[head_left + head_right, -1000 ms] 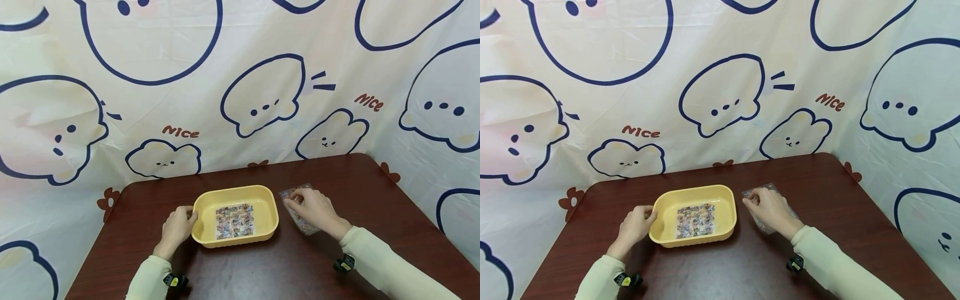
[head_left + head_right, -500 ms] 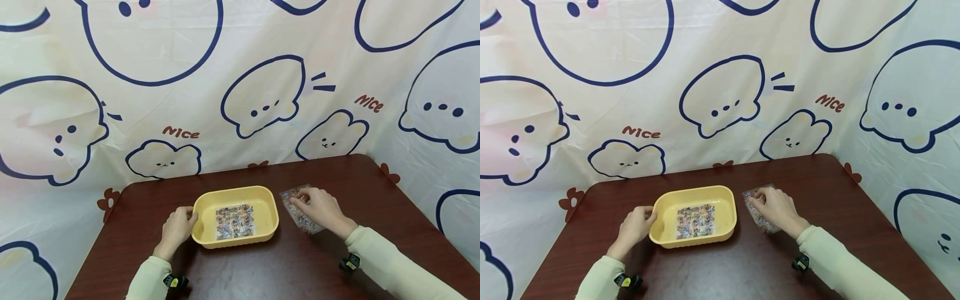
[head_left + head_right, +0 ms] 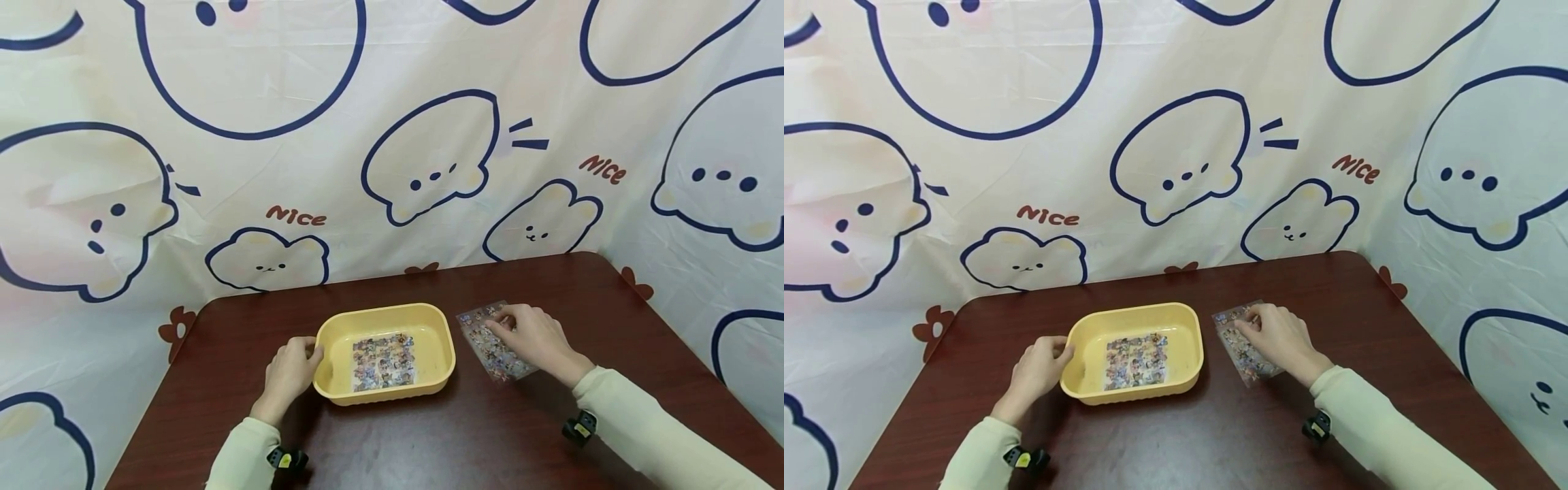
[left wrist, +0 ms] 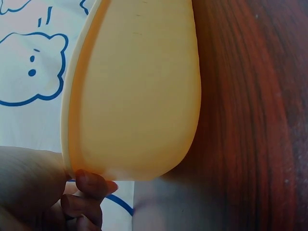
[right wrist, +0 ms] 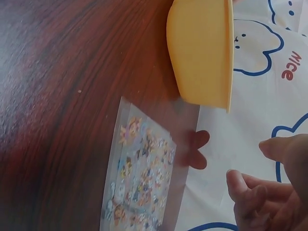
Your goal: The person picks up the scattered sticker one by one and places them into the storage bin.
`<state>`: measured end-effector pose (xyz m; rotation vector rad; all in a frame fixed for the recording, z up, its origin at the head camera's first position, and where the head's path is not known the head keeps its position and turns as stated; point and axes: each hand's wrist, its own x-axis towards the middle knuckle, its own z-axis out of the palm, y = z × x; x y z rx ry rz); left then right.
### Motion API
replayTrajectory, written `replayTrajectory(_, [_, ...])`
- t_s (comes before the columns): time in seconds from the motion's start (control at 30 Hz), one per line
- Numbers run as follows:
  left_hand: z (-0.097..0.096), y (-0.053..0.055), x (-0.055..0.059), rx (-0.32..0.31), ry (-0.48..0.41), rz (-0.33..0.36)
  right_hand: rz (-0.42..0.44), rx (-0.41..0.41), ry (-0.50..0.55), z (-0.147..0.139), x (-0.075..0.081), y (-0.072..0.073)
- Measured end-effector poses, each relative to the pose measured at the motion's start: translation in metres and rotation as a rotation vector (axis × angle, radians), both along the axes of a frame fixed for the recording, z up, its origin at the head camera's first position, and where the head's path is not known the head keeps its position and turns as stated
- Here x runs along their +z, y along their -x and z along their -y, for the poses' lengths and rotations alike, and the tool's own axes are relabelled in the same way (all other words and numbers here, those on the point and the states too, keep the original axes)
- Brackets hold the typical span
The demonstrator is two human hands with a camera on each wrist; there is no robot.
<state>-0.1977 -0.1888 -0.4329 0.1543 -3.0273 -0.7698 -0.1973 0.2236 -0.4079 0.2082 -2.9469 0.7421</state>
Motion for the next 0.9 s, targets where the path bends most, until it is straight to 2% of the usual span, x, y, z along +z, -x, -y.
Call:
replayTrajectory(0.63, [0.000,0.000,0.002,-0.002,-0.004,0.002,0.032,-0.001,-0.045,-0.019,-0.010,0.005])
replayTrajectory(0.9, [-0.001,0.000,0.002,0.001,-0.002,0.013,0.090,-0.023,-0.082,-0.026,-0.015,0.009])
